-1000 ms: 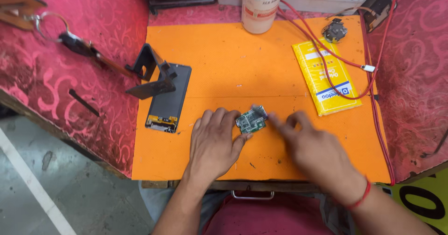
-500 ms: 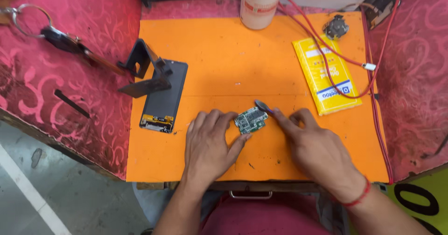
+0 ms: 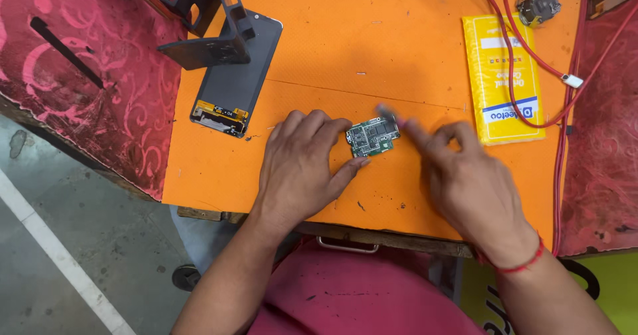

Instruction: The person uses a toothbrush to clean a small circuit board on a workbench, applying the bristles to various parts of the board multiple times.

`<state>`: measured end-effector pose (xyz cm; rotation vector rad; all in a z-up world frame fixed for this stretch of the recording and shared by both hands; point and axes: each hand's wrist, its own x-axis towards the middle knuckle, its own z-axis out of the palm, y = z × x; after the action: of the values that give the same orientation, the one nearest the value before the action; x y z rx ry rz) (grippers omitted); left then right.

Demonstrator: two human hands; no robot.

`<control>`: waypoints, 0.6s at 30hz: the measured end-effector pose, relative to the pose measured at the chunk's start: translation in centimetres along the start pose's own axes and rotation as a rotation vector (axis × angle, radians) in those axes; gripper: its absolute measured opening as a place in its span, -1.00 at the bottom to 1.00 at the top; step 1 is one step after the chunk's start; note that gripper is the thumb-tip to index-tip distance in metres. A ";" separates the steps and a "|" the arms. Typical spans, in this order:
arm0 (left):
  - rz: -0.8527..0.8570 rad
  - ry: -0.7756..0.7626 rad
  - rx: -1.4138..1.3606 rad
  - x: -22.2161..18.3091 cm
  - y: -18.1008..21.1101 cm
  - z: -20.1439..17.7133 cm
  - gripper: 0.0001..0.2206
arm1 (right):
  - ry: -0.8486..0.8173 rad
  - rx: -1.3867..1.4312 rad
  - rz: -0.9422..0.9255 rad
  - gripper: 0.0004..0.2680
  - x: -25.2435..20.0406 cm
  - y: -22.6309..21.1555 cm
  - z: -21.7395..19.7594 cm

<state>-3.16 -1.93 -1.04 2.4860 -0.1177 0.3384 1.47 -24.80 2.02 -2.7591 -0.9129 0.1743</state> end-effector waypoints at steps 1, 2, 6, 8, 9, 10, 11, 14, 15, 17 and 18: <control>-0.003 0.001 -0.001 -0.1 0.1 0.0 -0.55 | -0.003 -0.020 0.012 -0.54 0.0 -0.1 0.1; 0.009 0.004 0.002 0.2 -0.1 -0.2 -0.56 | 0.007 -0.040 0.030 -0.53 0.2 -0.2 0.3; -0.007 -0.011 -0.002 0.2 0.0 0.0 -0.54 | 0.023 -0.014 -0.069 -0.51 -0.5 -0.5 0.4; -0.044 -0.042 -0.010 0.2 0.0 -0.1 -0.55 | 0.076 -0.104 0.042 -0.56 0.9 0.2 0.3; -0.041 -0.043 -0.009 0.3 0.1 -0.1 -0.55 | 0.009 -0.056 -0.011 -0.52 0.5 -0.2 0.2; -0.034 -0.042 -0.005 0.4 0.2 -0.2 -0.54 | -0.054 -0.008 -0.064 -0.48 -0.4 -1.0 0.3; -0.028 -0.042 0.000 0.5 0.2 -0.3 -0.53 | -0.117 0.039 -0.116 -0.43 -0.6 -1.5 0.3; -0.055 -0.051 -0.019 0.4 0.1 -0.2 -0.53 | 0.045 -0.066 0.068 -0.56 1.3 -0.1 0.1; -0.040 -0.033 -0.029 0.3 0.1 -0.1 -0.52 | 0.006 -0.047 -0.005 -0.52 0.8 -0.4 0.2; -0.016 0.005 -0.031 0.4 0.0 -0.2 -0.51 | -0.069 0.004 -0.162 -0.44 -0.2 -1.4 0.6; -0.036 -0.019 -0.035 0.3 -0.1 -0.1 -0.50 | -0.030 -0.013 -0.112 -0.49 -0.1 -1.2 0.6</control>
<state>-2.90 -1.79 -0.88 2.4535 -0.0854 0.2955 0.61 -23.83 1.74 -2.7148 -1.0764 0.1921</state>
